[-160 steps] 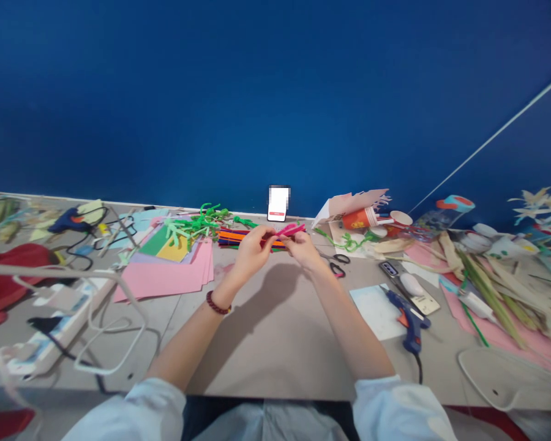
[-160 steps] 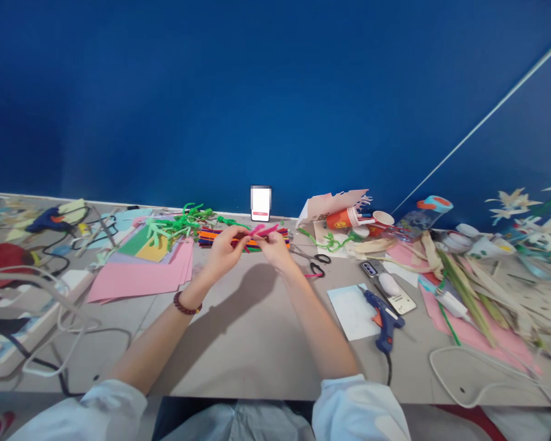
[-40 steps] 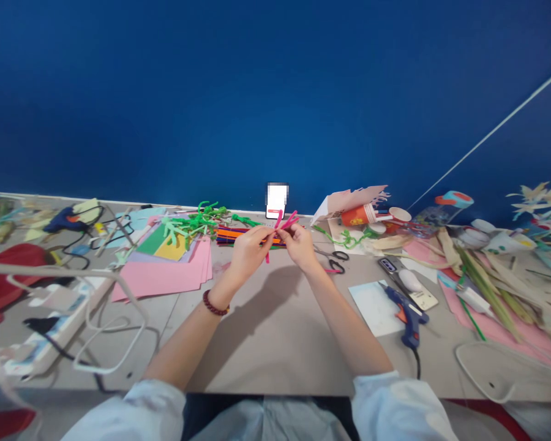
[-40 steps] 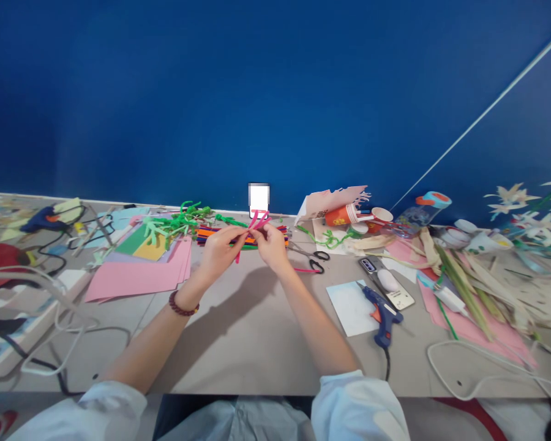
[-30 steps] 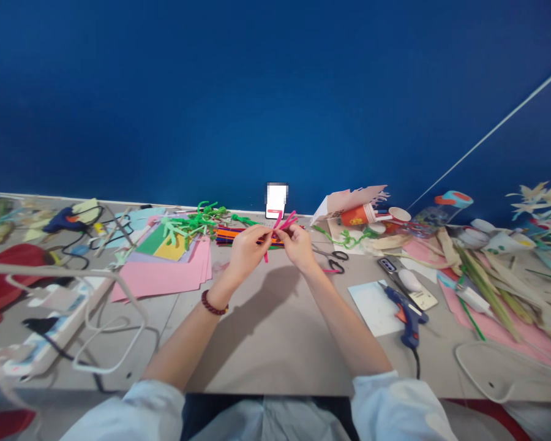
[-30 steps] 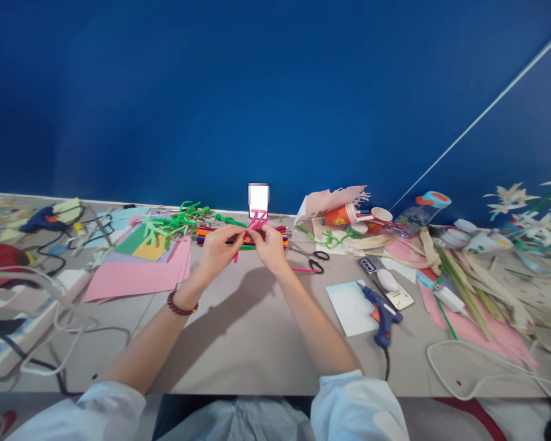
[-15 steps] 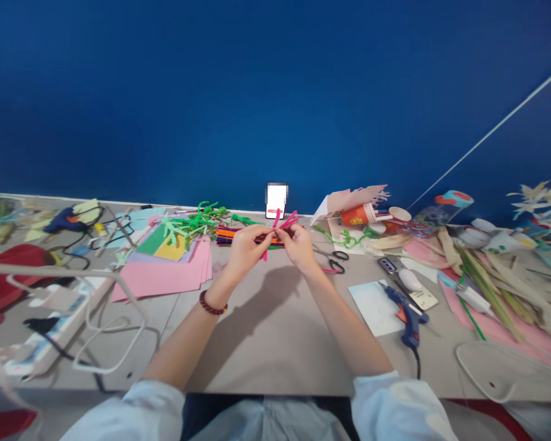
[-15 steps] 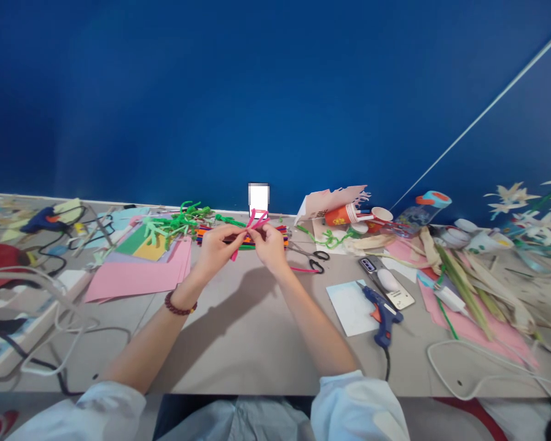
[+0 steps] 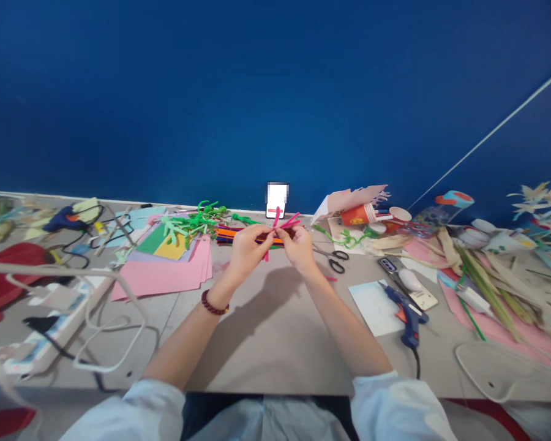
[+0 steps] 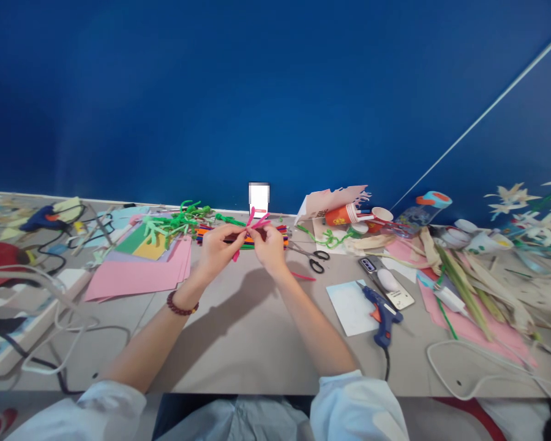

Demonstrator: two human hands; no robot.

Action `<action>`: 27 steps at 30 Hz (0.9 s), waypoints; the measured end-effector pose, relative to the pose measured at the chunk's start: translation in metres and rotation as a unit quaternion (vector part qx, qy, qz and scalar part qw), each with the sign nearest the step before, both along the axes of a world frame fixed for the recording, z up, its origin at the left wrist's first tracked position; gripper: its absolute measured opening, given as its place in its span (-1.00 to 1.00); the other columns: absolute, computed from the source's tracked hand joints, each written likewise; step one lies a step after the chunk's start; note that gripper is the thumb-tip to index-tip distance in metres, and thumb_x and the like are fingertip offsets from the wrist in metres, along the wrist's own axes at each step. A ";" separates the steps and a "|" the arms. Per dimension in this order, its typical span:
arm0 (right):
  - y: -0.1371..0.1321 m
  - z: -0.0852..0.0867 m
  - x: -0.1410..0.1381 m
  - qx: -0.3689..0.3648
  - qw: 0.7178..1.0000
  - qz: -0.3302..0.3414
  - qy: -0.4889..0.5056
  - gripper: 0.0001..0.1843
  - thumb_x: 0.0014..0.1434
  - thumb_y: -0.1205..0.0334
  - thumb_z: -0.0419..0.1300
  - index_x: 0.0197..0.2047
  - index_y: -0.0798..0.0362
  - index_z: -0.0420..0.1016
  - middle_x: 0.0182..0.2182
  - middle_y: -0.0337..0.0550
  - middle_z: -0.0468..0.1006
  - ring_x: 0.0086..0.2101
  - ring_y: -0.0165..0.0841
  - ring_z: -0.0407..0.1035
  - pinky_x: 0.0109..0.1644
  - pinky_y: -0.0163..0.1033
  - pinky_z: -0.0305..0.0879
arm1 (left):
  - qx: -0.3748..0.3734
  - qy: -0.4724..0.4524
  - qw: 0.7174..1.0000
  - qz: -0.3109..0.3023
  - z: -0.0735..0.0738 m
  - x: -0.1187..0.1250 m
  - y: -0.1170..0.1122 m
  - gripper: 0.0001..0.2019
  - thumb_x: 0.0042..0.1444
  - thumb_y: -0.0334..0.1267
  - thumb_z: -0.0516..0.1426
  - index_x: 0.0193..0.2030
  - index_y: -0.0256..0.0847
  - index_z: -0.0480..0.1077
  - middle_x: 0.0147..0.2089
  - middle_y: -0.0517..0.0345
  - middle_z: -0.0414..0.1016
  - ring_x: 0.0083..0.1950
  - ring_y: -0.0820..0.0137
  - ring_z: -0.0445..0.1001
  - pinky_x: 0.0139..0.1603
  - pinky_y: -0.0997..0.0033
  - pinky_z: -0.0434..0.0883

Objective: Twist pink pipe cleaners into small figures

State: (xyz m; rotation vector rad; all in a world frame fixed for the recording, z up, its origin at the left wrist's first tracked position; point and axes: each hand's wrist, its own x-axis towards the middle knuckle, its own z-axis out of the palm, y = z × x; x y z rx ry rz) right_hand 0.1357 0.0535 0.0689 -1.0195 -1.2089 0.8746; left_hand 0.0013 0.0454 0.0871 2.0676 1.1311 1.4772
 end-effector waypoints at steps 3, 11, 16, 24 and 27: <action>-0.001 0.002 -0.002 0.002 1.000 0.003 0.025 -0.73 -0.02 0.02 0.25 -0.36 0.07 0.46 -0.39 -0.09 0.58 -0.31 -0.26 0.47 -0.15 -0.14 0.39 | 0.013 -0.006 1.000 0.006 -0.002 0.001 0.000 -0.86 0.11 -0.28 0.12 -0.32 -0.22 0.50 -0.33 0.07 0.55 -0.32 0.38 0.50 -0.28 0.41 0.43; -0.003 0.008 -0.003 0.016 0.998 0.032 0.053 -0.77 -0.03 0.06 0.25 -0.37 0.06 0.47 -0.43 -0.12 0.58 -0.34 -0.25 0.49 -0.12 -0.11 0.40 | 0.043 0.001 0.999 0.011 0.000 0.000 -0.002 -0.89 0.11 -0.32 0.10 -0.33 -0.22 0.47 -0.34 0.09 0.54 -0.32 0.39 0.48 -0.26 0.41 0.42; -0.003 0.008 -0.001 0.009 0.998 0.038 0.041 -0.75 -0.04 0.04 0.26 -0.38 0.05 0.47 -0.44 -0.12 0.58 -0.34 -0.23 0.50 -0.12 -0.09 0.41 | 0.058 0.039 0.998 0.005 0.001 -0.002 -0.001 -0.87 0.13 -0.32 0.09 -0.35 -0.23 0.46 -0.34 0.08 0.54 -0.32 0.40 0.47 -0.27 0.43 0.39; -0.004 0.013 0.002 -0.006 0.999 0.035 0.011 -0.77 -0.03 0.04 0.25 -0.42 0.04 0.47 -0.45 -0.13 0.58 -0.33 -0.23 0.49 -0.13 -0.11 0.40 | 0.076 0.074 0.994 0.015 0.001 -0.002 0.000 -0.83 0.16 -0.30 0.05 -0.29 -0.22 0.47 -0.29 0.04 0.56 -0.29 0.38 0.49 -0.23 0.40 0.39; -0.005 0.013 0.002 -0.008 0.999 0.035 0.014 -0.76 -0.04 0.03 0.25 -0.42 0.04 0.47 -0.45 -0.13 0.58 -0.34 -0.24 0.49 -0.13 -0.11 0.40 | 0.064 0.068 0.995 0.017 0.002 -0.001 -0.002 -0.83 0.16 -0.30 0.05 -0.31 -0.22 0.46 -0.30 0.04 0.55 -0.30 0.38 0.48 -0.24 0.41 0.38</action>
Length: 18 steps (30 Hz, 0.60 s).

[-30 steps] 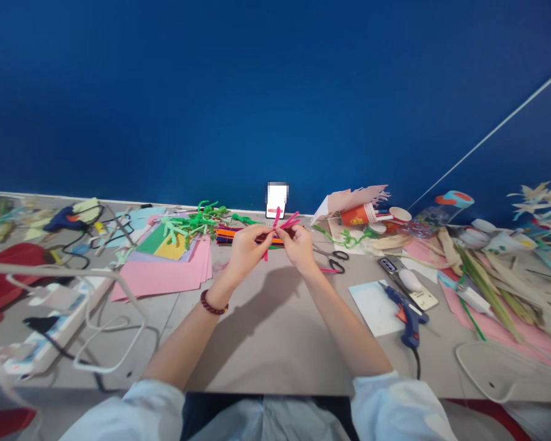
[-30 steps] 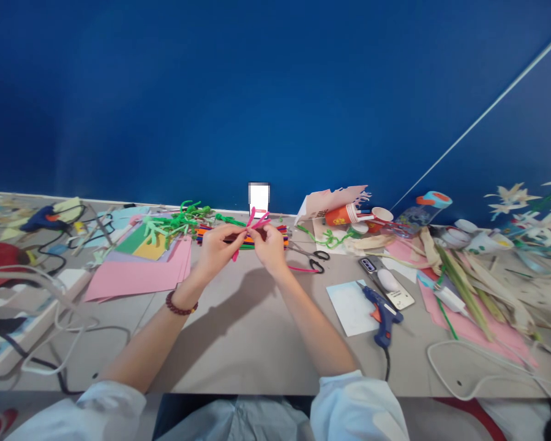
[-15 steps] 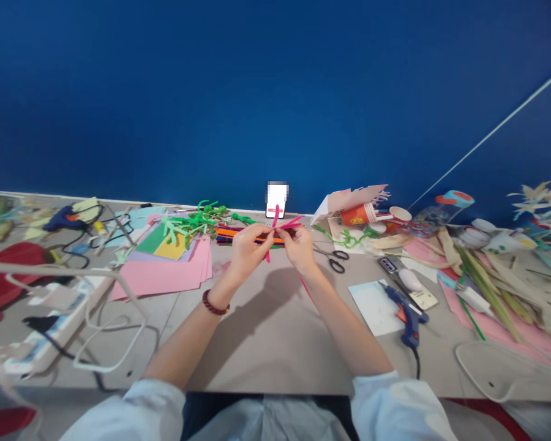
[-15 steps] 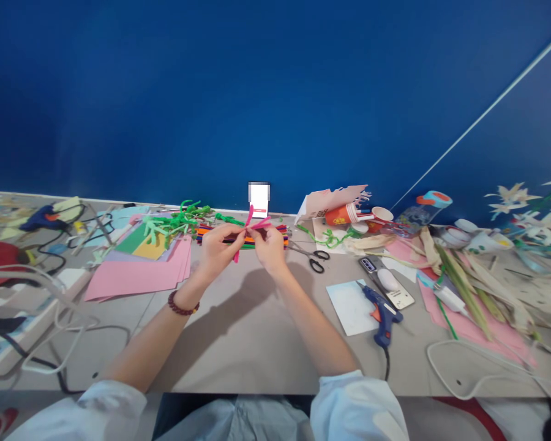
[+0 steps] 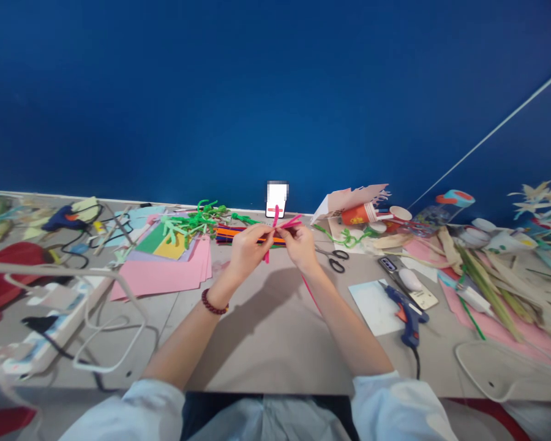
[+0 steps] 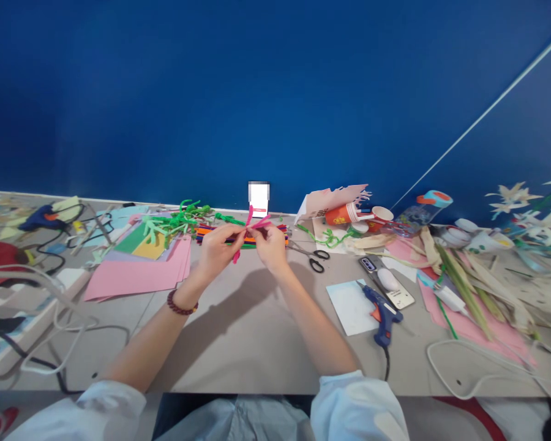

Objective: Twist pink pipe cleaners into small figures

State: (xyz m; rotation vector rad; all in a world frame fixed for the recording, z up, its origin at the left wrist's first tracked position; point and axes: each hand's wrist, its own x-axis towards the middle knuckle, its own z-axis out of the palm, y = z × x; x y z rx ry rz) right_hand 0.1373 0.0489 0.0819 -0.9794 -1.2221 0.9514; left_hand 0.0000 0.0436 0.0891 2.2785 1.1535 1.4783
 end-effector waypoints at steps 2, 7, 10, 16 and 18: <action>0.000 -0.001 0.000 -0.001 1.000 0.001 0.006 -0.77 -0.04 0.04 0.26 -0.43 0.04 0.47 -0.47 -0.13 0.58 -0.35 -0.24 0.49 -0.14 -0.11 0.40 | -0.012 -0.007 1.000 -0.002 0.000 0.000 -0.001 -0.84 0.15 -0.30 0.05 -0.32 -0.22 0.46 -0.32 0.05 0.54 -0.30 0.38 0.47 -0.24 0.41 0.38; 0.001 -0.005 0.000 -0.006 1.000 0.007 0.023 -0.78 -0.06 0.08 0.28 -0.43 0.07 0.49 -0.50 -0.13 0.57 -0.40 -0.25 0.49 -0.16 -0.11 0.41 | -0.061 -0.061 0.996 -0.022 0.000 0.000 -0.001 -0.85 0.13 -0.28 0.08 -0.36 -0.22 0.45 -0.35 0.09 0.52 -0.32 0.40 0.46 -0.27 0.42 0.41; 0.002 -0.003 0.000 -0.012 1.000 0.006 0.028 -0.76 -0.08 0.06 0.29 -0.44 0.07 0.48 -0.51 -0.13 0.57 -0.41 -0.25 0.48 -0.18 -0.11 0.41 | -0.111 -0.106 0.988 -0.034 0.001 0.002 -0.001 -0.86 0.10 -0.25 0.11 -0.39 -0.24 0.45 -0.38 0.11 0.51 -0.37 0.42 0.46 -0.31 0.43 0.42; 0.001 0.004 0.001 -0.036 0.998 0.018 0.046 -0.74 -0.12 0.02 0.31 -0.43 0.04 0.49 -0.47 -0.19 0.57 -0.39 -0.30 0.47 -0.17 -0.14 0.41 | -0.252 -0.268 0.926 -0.078 0.001 0.004 0.006 -0.79 0.01 -0.14 0.21 -0.31 -0.24 0.45 -0.34 0.08 0.55 -0.37 0.43 0.51 -0.37 0.45 0.46; 0.001 0.005 0.002 -0.056 0.997 0.018 0.056 -0.72 -0.14 0.02 0.32 -0.42 0.05 0.50 -0.49 -0.20 0.56 -0.42 -0.33 0.45 -0.25 -0.18 0.41 | -0.316 -0.311 0.891 -0.095 -0.001 0.002 0.011 -0.74 -0.02 -0.10 0.22 -0.26 -0.23 0.44 -0.32 0.07 0.56 -0.39 0.43 0.51 -0.38 0.45 0.47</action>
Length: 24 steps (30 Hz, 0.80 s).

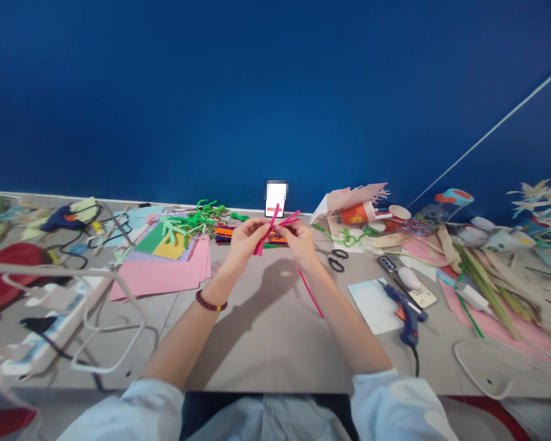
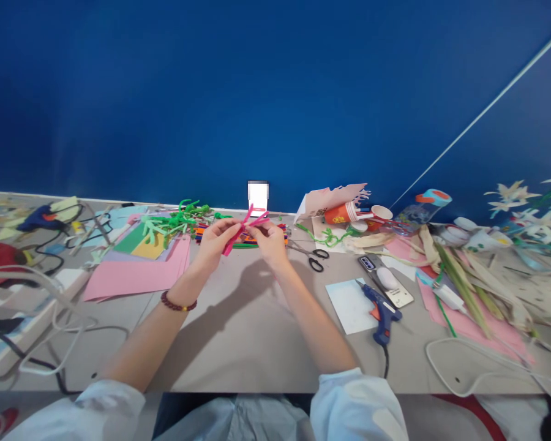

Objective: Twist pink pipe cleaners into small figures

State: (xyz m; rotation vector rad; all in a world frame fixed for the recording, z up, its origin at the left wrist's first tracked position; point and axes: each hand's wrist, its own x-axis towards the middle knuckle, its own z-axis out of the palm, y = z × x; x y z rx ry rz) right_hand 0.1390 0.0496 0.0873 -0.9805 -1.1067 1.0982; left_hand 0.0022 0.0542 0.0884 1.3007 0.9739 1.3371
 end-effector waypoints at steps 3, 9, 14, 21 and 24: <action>-0.001 0.002 0.000 -0.028 1.000 0.004 0.000 -0.69 -0.17 0.00 0.33 -0.41 0.05 0.51 -0.51 -0.21 0.54 -0.47 -0.37 0.40 -0.39 -0.26 0.35 | -0.098 -0.032 0.993 -0.056 -0.001 -0.005 0.005 -0.72 -0.07 -0.08 0.24 -0.30 -0.24 0.44 -0.40 0.10 0.54 -0.44 0.45 0.50 -0.41 0.44 0.47; -0.002 0.005 0.004 -0.025 0.997 0.074 -0.003 -0.60 -0.17 -0.05 0.32 -0.31 0.03 0.47 -0.50 -0.27 0.49 -0.57 -0.47 0.26 -0.52 -0.33 0.16 | -0.121 -0.023 0.982 -0.142 0.006 -0.011 0.002 -0.76 -0.08 -0.10 0.24 -0.37 -0.23 0.42 -0.51 0.14 0.46 -0.54 0.50 0.40 -0.63 0.54 0.28; 0.000 0.005 0.015 -0.075 0.984 0.158 0.033 -0.65 -0.21 -0.01 0.36 -0.45 0.04 0.42 -0.67 -0.39 0.29 -0.67 -0.56 0.05 -0.60 -0.38 -0.11 | -0.109 -0.043 0.976 -0.184 0.012 -0.013 -0.002 -0.80 -0.04 -0.13 0.22 -0.42 -0.22 0.39 -0.57 0.21 0.38 -0.60 0.55 0.31 -0.65 0.55 0.21; 0.003 0.003 0.024 -0.079 0.984 0.163 -0.007 -0.67 -0.24 0.02 0.37 -0.46 0.06 0.46 -0.75 -0.44 0.17 -0.70 -0.59 -0.12 -0.60 -0.37 -0.19 | -0.077 0.014 0.980 -0.181 0.016 -0.013 -0.008 -0.75 -0.01 -0.08 0.20 -0.45 -0.23 0.33 -0.57 0.22 0.33 -0.64 0.57 0.23 -0.68 0.56 0.17; 0.005 0.003 0.028 -0.060 0.980 0.182 -0.042 -0.69 -0.22 0.02 0.37 -0.46 0.05 0.47 -0.73 -0.41 0.25 -0.70 -0.58 -0.06 -0.61 -0.38 -0.13 | -0.060 0.047 0.977 -0.201 0.019 -0.014 -0.011 -0.75 -0.01 -0.08 0.19 -0.46 -0.23 0.35 -0.56 0.21 0.33 -0.63 0.57 0.23 -0.65 0.55 0.21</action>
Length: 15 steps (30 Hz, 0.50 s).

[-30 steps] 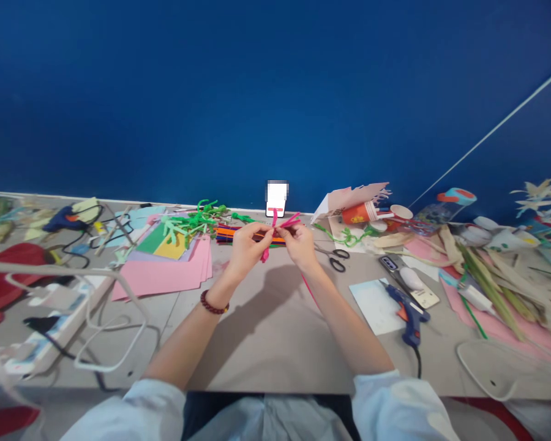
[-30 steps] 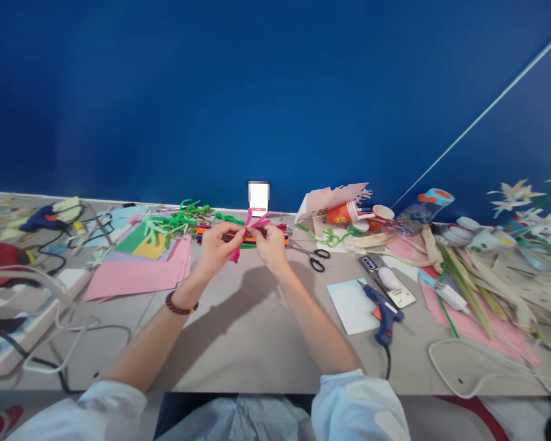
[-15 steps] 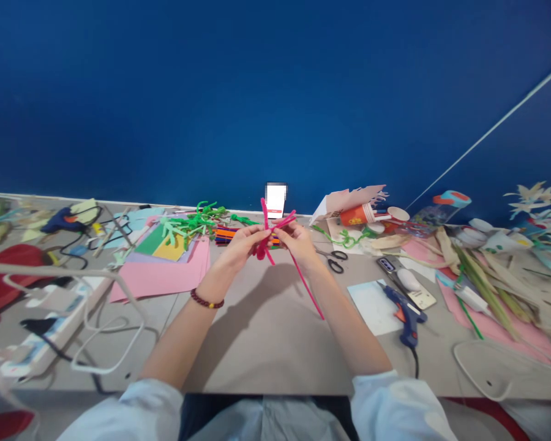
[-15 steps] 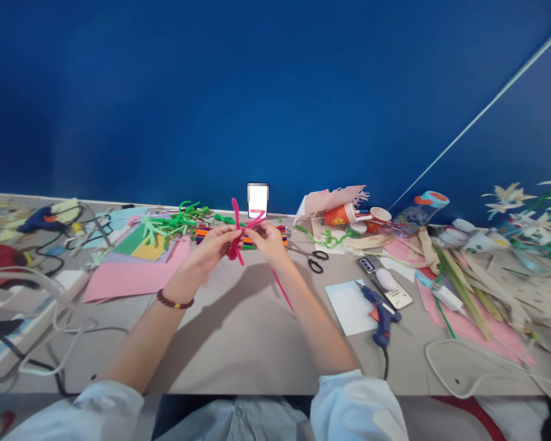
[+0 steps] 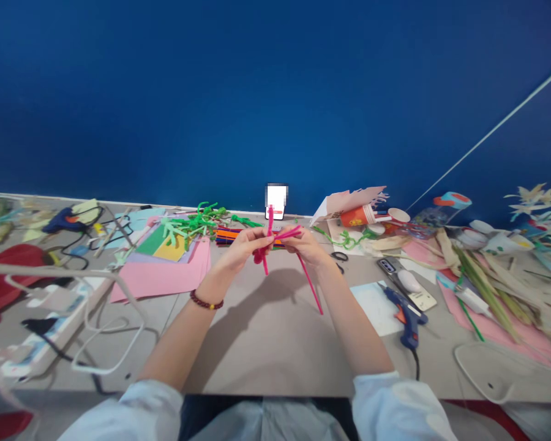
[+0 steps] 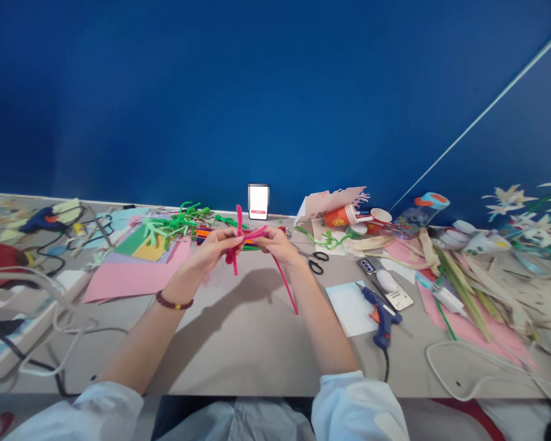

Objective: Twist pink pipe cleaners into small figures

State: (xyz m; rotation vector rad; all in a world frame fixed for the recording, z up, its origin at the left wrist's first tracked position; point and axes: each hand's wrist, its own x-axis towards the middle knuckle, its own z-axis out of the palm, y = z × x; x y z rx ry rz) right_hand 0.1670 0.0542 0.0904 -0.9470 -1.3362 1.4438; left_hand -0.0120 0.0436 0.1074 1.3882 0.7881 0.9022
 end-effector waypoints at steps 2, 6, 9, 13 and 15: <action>0.001 0.001 0.004 0.018 0.999 0.013 -0.028 -0.70 -0.23 0.03 0.38 -0.49 0.06 0.48 -0.68 -0.36 0.36 -0.67 -0.55 0.07 -0.59 -0.38 -0.01 | 0.017 0.019 1.000 -0.015 0.002 0.000 -0.002 -0.77 -0.02 -0.10 0.20 -0.47 -0.22 0.36 -0.56 0.22 0.34 -0.62 0.57 0.23 -0.63 0.54 0.21; 0.001 0.005 0.015 0.065 0.994 0.024 -0.085 -0.73 -0.14 0.04 0.33 -0.50 0.09 0.52 -0.52 -0.20 0.52 -0.50 -0.42 0.34 -0.42 -0.30 0.23 | 0.080 0.094 0.992 -0.034 -0.002 0.003 -0.002 -0.82 0.00 -0.16 0.17 -0.48 -0.23 0.40 -0.56 0.20 0.38 -0.58 0.51 0.29 -0.58 0.52 0.21; 0.001 0.007 0.021 0.139 0.974 -0.008 -0.179 -0.81 -0.11 0.12 0.31 -0.52 0.09 0.55 -0.52 -0.19 0.51 -0.48 -0.40 0.34 -0.42 -0.31 0.21 | 0.188 0.198 0.962 0.011 -0.012 0.009 -0.001 -0.84 0.01 -0.23 0.14 -0.52 -0.22 0.42 -0.55 0.16 0.43 -0.54 0.46 0.34 -0.55 0.50 0.21; -0.001 0.007 0.019 0.165 0.950 -0.066 -0.256 -0.93 -0.13 0.26 0.28 -0.53 0.07 0.57 -0.55 -0.22 0.50 -0.51 -0.40 0.32 -0.43 -0.33 0.18 | 0.248 0.282 0.923 0.084 -0.030 0.016 0.005 -0.86 0.02 -0.25 0.11 -0.44 -0.20 0.49 -0.57 0.18 0.43 -0.56 0.44 0.32 -0.56 0.50 0.16; -0.002 0.004 0.014 0.138 0.951 -0.098 -0.260 -0.92 -0.10 0.27 0.25 -0.51 0.07 0.57 -0.57 -0.23 0.50 -0.53 -0.40 0.32 -0.44 -0.32 0.19 | 0.222 0.275 0.930 0.099 -0.040 0.017 0.010 -0.84 0.04 -0.24 0.09 -0.43 -0.21 0.48 -0.57 0.17 0.44 -0.55 0.43 0.35 -0.55 0.50 0.19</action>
